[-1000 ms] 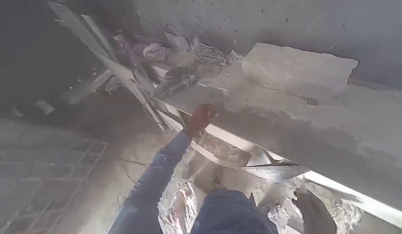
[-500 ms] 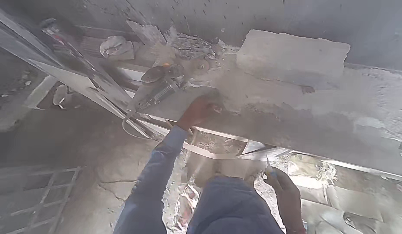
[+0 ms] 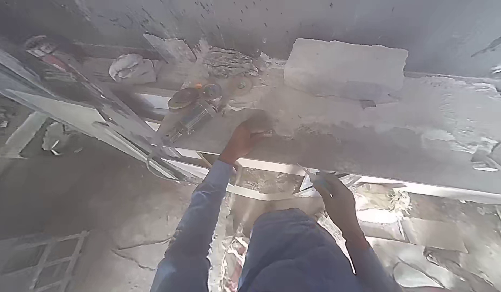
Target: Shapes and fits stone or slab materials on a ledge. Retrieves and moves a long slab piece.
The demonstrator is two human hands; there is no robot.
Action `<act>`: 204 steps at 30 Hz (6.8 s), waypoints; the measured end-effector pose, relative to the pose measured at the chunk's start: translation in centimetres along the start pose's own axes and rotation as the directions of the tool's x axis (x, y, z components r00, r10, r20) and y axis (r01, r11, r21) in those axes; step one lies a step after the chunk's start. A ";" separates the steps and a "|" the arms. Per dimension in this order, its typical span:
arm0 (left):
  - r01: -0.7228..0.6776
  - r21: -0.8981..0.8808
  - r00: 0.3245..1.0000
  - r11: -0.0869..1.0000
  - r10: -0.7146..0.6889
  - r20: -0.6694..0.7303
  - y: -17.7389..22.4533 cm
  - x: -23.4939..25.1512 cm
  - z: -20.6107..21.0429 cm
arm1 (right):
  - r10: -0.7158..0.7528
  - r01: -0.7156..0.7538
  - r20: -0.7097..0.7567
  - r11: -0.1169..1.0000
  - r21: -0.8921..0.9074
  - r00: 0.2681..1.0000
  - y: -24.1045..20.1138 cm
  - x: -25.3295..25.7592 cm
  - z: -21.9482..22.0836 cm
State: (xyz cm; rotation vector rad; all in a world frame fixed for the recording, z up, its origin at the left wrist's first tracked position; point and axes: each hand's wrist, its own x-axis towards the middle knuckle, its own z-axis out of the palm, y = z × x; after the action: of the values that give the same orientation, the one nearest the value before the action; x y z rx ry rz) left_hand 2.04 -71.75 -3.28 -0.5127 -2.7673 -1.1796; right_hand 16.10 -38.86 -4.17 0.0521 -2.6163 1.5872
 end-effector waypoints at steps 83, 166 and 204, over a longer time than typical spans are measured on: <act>-0.053 -0.081 0.996 0.995 0.046 -0.078 -0.2 -1.2 1.9 | 0.494 -0.444 0.046 0.730 0.520 0.868 5.4 -10.6 -0.1; 0.441 -0.265 0.888 0.857 -0.375 0.266 34.5 -0.2 34.1 | 0.412 -0.304 -0.039 0.728 0.614 0.910 25.7 3.8 -40.3; 0.432 -0.375 0.852 0.820 -0.508 -0.128 17.6 -11.4 11.4 | -0.268 -0.032 0.604 0.898 0.439 0.751 5.5 -0.4 -1.0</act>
State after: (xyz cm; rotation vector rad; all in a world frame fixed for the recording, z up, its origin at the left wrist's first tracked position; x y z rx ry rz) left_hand 19.22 -55.31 -1.54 0.3147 -2.5743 -1.7020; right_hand 16.16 -35.43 -8.65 0.9609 -2.5131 2.3999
